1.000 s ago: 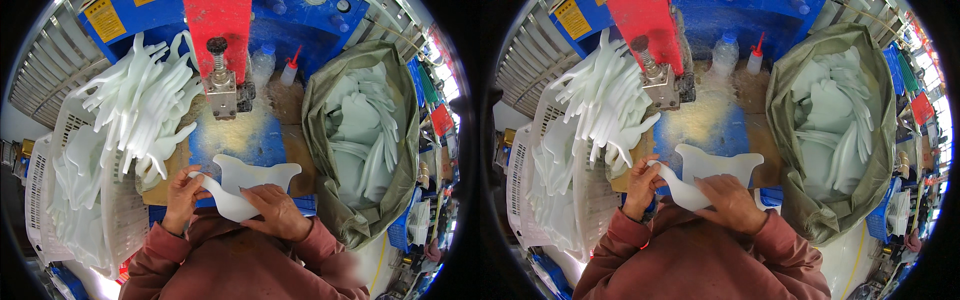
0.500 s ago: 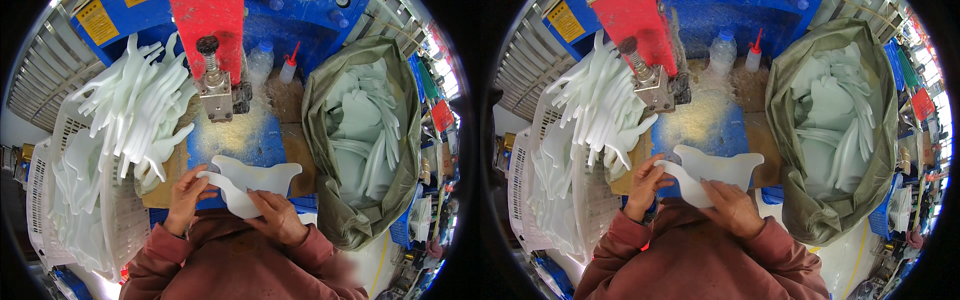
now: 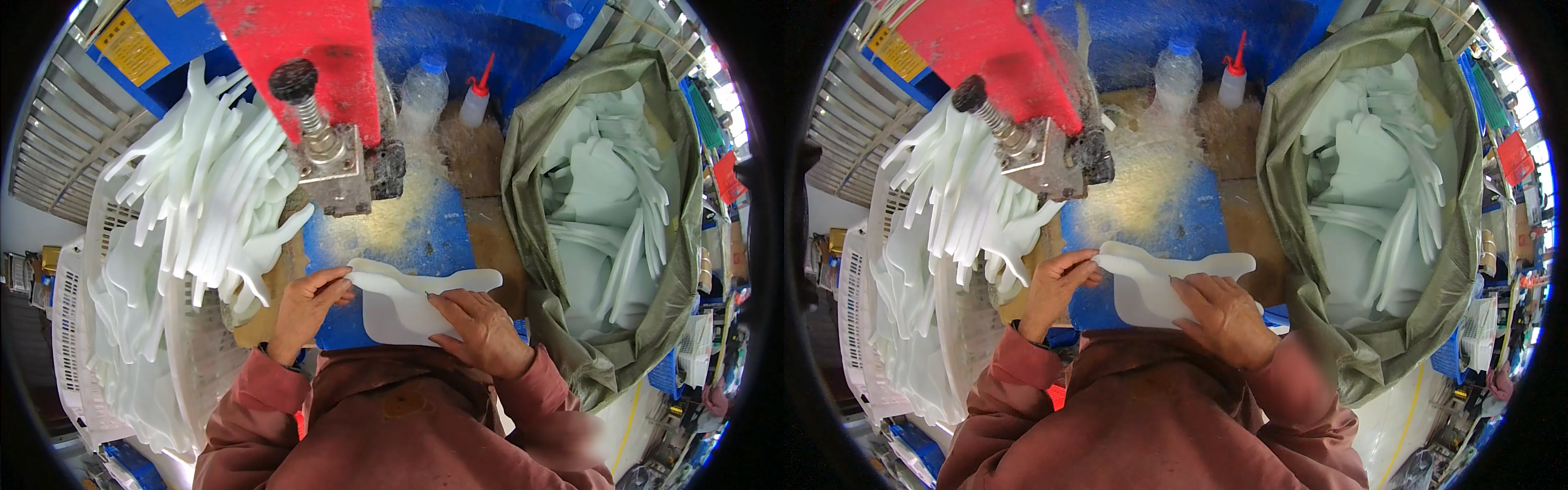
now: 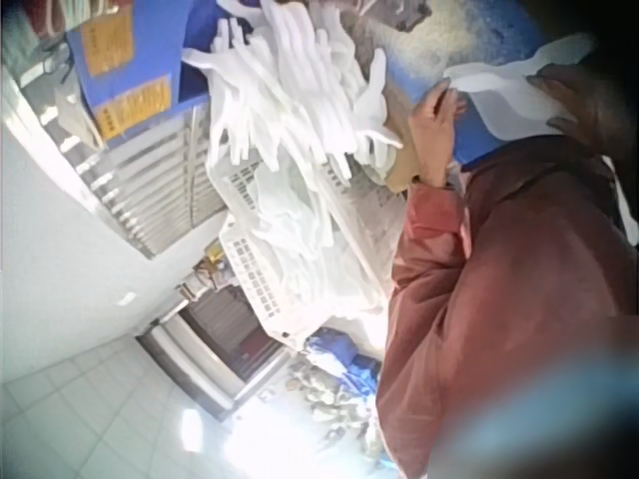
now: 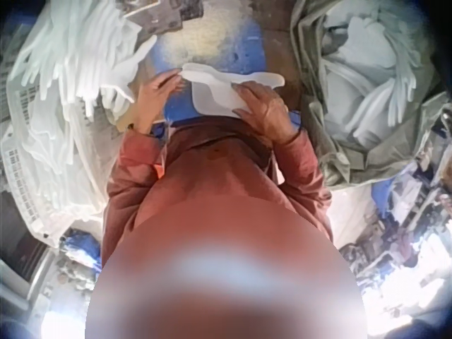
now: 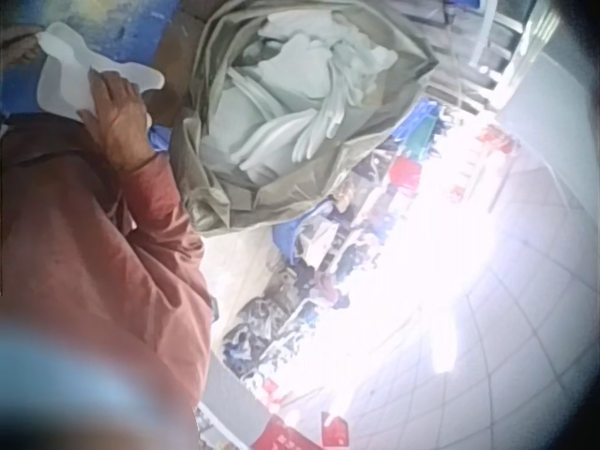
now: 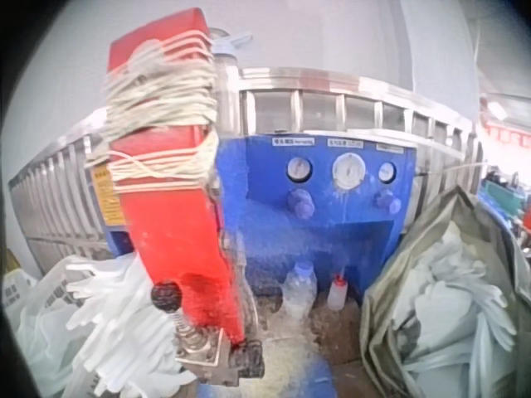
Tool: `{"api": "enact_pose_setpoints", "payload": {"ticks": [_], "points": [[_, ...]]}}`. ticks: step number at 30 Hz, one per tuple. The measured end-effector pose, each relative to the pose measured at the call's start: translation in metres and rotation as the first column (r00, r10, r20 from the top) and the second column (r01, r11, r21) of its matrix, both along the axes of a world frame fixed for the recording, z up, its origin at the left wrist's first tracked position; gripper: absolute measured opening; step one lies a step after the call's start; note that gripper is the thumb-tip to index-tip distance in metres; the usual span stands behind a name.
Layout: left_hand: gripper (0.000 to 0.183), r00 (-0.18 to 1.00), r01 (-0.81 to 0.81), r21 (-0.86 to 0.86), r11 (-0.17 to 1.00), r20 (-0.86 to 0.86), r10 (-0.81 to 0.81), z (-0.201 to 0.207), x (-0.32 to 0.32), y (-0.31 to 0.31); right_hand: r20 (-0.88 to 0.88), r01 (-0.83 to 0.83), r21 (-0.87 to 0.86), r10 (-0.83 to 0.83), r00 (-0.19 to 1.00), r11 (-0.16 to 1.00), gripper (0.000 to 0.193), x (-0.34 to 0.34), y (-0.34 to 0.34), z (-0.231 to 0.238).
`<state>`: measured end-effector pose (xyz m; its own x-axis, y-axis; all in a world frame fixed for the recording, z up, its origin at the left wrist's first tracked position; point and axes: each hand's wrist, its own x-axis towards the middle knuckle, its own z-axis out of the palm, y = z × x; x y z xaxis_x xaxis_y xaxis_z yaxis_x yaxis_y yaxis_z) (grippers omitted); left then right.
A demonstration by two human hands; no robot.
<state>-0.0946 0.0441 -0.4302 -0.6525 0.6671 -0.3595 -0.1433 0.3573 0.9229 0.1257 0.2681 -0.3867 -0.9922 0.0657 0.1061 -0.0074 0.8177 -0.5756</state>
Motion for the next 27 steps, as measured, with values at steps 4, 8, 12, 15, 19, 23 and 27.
{"api": "enact_pose_setpoints", "payload": {"ticks": [4, 8, 12, 15, 19, 23, 27], "points": [[0.026, 0.999, -0.026, 0.011, 1.0, 0.022, 0.026, -0.008, -0.005, 0.006, 0.019, -0.003, 0.001, 0.003, 1.0, 1.0, 0.059, -0.006, 0.005, -0.005], [0.024, 0.975, 0.009, -0.062, 0.998, -0.219, -0.023, -0.017, -0.009, 0.011, 0.029, -0.006, 0.006, 0.006, 1.0, 1.0, 0.06, -0.012, 0.009, -0.011], [0.023, 0.896, 0.033, -0.098, 0.995, -0.439, -0.073, -0.023, -0.012, 0.017, 0.031, -0.02, 0.004, 0.02, 0.999, 1.0, 0.062, -0.017, 0.011, -0.017], [0.023, 0.866, 0.027, -0.122, 0.992, -0.492, -0.084, -0.025, -0.012, 0.019, 0.049, -0.017, 0.004, 0.017, 0.999, 1.0, 0.063, -0.02, 0.012, -0.022], [0.021, 0.846, 0.01, -0.156, 0.988, -0.526, -0.092, -0.026, -0.011, 0.022, 0.051, -0.033, 0.004, 0.032, 0.998, 0.999, 0.057, -0.022, 0.013, -0.025], [0.018, 0.805, -0.005, -0.203, 0.979, -0.581, -0.116, -0.028, -0.011, 0.024, 0.064, -0.021, 0.008, 0.021, 0.998, 1.0, 0.056, -0.025, 0.014, -0.025], [0.018, 0.792, -0.023, -0.22, 0.975, -0.599, -0.116, -0.032, -0.01, 0.026, 0.063, -0.016, 0.011, 0.015, 0.998, 1.0, 0.056, -0.027, 0.014, -0.027]]}}
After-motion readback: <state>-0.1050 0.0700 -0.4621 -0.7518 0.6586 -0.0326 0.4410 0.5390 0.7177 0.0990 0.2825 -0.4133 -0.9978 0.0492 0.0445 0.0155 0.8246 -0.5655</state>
